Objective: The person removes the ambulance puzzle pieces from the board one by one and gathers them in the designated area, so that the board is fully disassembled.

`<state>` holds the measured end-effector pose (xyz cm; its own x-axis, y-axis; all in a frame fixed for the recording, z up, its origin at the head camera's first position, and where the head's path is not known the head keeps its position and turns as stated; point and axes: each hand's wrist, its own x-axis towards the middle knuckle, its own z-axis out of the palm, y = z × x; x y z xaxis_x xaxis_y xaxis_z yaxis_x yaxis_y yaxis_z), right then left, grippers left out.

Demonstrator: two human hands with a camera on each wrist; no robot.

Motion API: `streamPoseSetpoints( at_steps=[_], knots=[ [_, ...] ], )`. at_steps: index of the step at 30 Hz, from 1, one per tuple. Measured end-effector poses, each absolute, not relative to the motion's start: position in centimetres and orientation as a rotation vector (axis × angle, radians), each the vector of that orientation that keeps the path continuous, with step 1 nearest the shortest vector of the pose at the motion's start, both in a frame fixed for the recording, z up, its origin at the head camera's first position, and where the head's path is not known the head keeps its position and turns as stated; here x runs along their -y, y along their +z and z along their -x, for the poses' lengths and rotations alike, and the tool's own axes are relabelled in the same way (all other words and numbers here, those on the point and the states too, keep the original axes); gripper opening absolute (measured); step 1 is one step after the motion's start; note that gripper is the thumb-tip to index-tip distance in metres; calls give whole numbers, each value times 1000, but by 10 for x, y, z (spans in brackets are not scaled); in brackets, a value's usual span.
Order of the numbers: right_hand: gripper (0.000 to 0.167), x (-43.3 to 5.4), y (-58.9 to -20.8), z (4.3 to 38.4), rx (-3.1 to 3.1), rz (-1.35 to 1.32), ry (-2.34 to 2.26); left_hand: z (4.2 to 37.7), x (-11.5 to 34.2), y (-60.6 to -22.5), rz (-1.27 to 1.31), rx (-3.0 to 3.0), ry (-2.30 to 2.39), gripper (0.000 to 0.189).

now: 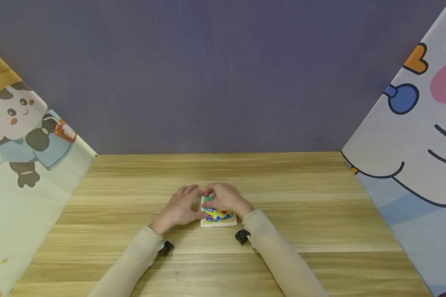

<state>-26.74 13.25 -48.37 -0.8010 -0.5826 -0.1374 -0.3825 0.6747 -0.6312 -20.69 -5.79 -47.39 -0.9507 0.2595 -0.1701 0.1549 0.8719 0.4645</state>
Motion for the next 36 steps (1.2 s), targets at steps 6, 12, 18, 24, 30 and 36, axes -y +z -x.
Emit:
streamPoseSetpoints(
  at_steps=[6, 12, 18, 24, 30, 36],
  knots=[
    [31, -133, -484, 267, -2563, 780, -868, 205, 58, -472, -310, -2814, 675, 68],
    [28, -135, -484, 265, -2556, 746, -934, 204, 57, -472, -312, -2815, 664, 70],
    [32, -137, -483, 261, -2567, 792, -963, 203, 58, -472, -315, -2829, 663, 69],
    [36, -139, -485, 259, -2563, 841, -979, 202, 58, -470, -310, -2824, 669, 68],
    [36, -140, -487, 259, -2544, 820, -996, 201, 58, -469, -317, -2825, 664, 68],
    [38, -139, -486, 259, -2553, 789, -1004, 202, 59, -469, -322, -2825, 662, 69]
  ],
)
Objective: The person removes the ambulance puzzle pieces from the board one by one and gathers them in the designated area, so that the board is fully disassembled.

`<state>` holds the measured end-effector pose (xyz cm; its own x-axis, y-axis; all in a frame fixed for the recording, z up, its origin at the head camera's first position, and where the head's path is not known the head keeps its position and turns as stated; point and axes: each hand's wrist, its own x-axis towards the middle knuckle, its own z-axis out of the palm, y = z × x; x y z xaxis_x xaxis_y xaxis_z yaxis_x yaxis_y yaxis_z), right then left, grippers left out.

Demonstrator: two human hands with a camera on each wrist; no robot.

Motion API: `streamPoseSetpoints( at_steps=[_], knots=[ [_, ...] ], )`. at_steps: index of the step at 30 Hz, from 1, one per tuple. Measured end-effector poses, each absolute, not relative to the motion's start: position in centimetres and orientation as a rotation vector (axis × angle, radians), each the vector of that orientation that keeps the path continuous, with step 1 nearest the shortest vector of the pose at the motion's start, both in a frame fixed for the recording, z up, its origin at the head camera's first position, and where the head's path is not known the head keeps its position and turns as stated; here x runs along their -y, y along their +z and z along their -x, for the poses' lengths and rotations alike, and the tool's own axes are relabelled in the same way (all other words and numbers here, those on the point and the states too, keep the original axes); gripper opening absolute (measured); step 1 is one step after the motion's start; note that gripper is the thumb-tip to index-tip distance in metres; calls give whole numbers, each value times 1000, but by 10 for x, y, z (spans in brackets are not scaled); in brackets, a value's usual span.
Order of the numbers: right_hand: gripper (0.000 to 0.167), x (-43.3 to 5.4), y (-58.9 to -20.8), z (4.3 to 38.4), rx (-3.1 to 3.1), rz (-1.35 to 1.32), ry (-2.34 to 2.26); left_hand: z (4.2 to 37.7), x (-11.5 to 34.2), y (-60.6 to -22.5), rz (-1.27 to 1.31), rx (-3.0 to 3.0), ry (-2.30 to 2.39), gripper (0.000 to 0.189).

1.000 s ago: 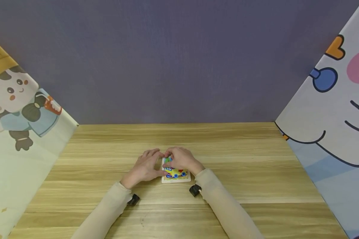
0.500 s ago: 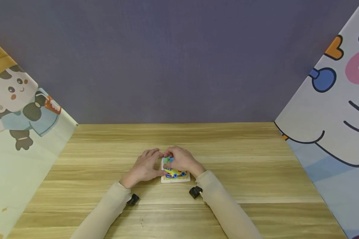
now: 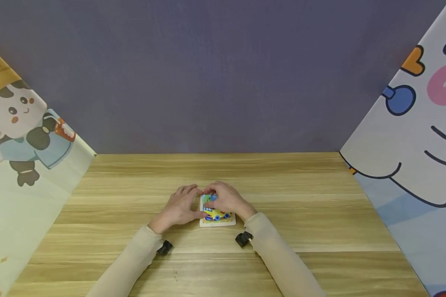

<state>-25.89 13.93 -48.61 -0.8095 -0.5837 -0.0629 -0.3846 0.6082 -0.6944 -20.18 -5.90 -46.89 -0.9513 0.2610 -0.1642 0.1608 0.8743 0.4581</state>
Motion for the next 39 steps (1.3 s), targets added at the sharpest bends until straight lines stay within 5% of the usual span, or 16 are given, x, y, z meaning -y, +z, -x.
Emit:
streamPoseSetpoints(
  at_steps=[18, 30, 39],
  knots=[
    [20, -136, -486, 259, -2551, 699, -1075, 203, 63, -472, -326, -2824, 668, 68],
    [28, -141, -489, 260, -2563, 706, -1071, 202, 62, -472, -325, -2829, 640, 70],
    [14, -147, -495, 263, -2487, 697, -1223, 201, 61, -470, -323, -2827, 656, 69]
  ],
)
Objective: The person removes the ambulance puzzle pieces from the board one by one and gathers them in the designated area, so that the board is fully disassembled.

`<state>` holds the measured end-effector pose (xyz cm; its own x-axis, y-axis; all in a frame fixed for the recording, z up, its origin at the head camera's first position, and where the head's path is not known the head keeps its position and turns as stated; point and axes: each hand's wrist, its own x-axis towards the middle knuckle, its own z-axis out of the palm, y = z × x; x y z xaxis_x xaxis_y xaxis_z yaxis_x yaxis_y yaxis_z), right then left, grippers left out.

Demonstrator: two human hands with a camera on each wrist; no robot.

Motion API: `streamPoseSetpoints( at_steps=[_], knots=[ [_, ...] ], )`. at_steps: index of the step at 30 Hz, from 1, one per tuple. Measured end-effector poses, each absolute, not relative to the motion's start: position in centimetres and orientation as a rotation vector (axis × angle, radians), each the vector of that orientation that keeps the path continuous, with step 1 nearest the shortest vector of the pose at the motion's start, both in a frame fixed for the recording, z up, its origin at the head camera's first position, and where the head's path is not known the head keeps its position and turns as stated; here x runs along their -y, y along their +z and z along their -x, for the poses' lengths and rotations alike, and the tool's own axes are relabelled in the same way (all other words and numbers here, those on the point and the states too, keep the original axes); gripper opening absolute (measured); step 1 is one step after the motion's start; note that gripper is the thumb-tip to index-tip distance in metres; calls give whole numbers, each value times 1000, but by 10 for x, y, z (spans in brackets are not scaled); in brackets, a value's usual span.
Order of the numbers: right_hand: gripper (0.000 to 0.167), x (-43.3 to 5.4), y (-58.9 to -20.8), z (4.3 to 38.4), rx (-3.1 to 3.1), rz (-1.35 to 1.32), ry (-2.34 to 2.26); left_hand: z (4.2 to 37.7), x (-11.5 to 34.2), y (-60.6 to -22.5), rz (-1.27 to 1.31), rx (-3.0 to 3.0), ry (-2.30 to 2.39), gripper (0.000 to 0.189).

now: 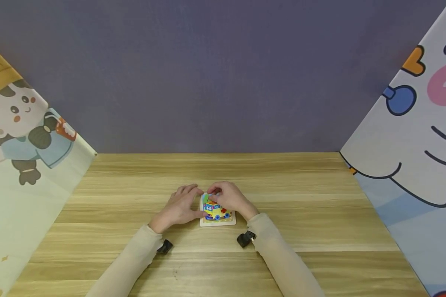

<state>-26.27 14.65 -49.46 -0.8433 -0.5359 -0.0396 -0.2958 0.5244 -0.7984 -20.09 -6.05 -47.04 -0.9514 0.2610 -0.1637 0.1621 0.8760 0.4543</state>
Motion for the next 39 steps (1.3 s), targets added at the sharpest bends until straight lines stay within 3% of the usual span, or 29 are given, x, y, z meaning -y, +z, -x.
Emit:
streamPoseSetpoints(
  at_steps=[32, 39],
  knots=[
    [17, -193, -493, 262, -2566, 672, -1190, 201, 62, -470, -334, -2838, 660, 70],
    [34, -202, -493, 264, -2483, 697, -1160, 201, 63, -471, -337, -2830, 660, 71]
  ],
)
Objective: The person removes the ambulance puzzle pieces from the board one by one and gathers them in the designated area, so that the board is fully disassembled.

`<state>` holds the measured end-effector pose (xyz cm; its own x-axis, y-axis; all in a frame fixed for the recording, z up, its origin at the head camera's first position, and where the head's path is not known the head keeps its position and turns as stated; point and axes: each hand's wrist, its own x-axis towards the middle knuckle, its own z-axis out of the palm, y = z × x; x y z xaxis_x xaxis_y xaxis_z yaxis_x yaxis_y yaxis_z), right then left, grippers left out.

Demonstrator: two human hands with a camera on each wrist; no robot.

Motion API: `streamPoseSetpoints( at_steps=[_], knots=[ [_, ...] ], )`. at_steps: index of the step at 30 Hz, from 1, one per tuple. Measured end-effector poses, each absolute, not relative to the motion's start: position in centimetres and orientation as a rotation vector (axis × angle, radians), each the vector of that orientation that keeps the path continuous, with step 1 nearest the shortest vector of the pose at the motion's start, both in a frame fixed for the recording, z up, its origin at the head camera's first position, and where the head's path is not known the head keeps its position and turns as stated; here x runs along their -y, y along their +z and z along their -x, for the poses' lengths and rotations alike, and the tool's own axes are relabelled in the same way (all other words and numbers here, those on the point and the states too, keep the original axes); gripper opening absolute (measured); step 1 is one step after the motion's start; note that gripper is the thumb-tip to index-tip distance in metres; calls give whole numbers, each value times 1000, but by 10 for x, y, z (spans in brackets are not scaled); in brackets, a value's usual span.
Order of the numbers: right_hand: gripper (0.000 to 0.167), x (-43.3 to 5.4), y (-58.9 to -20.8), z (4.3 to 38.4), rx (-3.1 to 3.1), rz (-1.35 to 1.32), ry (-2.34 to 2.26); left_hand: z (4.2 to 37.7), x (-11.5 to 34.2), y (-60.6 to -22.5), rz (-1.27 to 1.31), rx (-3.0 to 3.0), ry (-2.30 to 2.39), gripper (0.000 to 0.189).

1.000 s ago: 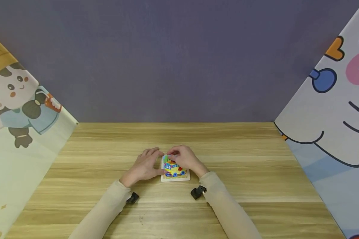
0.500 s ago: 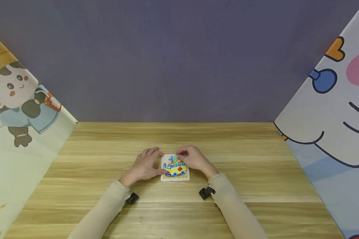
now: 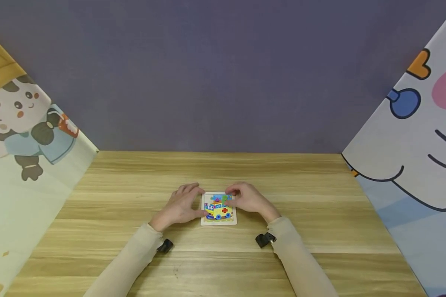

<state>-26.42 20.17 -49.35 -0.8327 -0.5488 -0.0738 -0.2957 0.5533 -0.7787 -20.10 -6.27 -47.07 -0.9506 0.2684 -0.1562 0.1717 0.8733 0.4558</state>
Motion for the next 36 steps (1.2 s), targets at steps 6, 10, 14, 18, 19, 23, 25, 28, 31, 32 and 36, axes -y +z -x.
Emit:
streamPoseSetpoints(
  at_steps=[6, 10, 14, 18, 19, 23, 25, 28, 31, 32, 36],
  knots=[
    [38, -207, -494, 266, -2435, 690, -1144, 201, 63, -469, -347, -2831, 637, 70],
    [40, -209, -494, 265, -2447, 721, -1113, 200, 63, -469, -342, -2827, 644, 70],
    [43, -210, -494, 264, -2460, 744, -1090, 200, 64, -469, -340, -2834, 652, 70],
    [43, -210, -494, 264, -2452, 746, -1100, 199, 64, -469, -338, -2837, 658, 70],
    [42, -210, -494, 264, -2449, 745, -1099, 200, 64, -469, -339, -2838, 660, 70],
    [40, -209, -495, 263, -2442, 747, -1088, 200, 64, -469, -342, -2838, 662, 70],
    [39, -209, -496, 264, -2443, 744, -1085, 200, 64, -469, -343, -2840, 657, 70],
    [38, -210, -496, 264, -2435, 740, -1105, 200, 64, -469, -345, -2839, 652, 70],
    [38, -212, -496, 264, -2414, 739, -1138, 200, 64, -470, -347, -2837, 652, 70],
    [38, -214, -496, 264, -2407, 736, -1150, 200, 64, -470, -349, -2835, 652, 70],
    [41, -221, -497, 265, -2392, 724, -1166, 200, 63, -471, -351, -2832, 658, 69]
  ],
)
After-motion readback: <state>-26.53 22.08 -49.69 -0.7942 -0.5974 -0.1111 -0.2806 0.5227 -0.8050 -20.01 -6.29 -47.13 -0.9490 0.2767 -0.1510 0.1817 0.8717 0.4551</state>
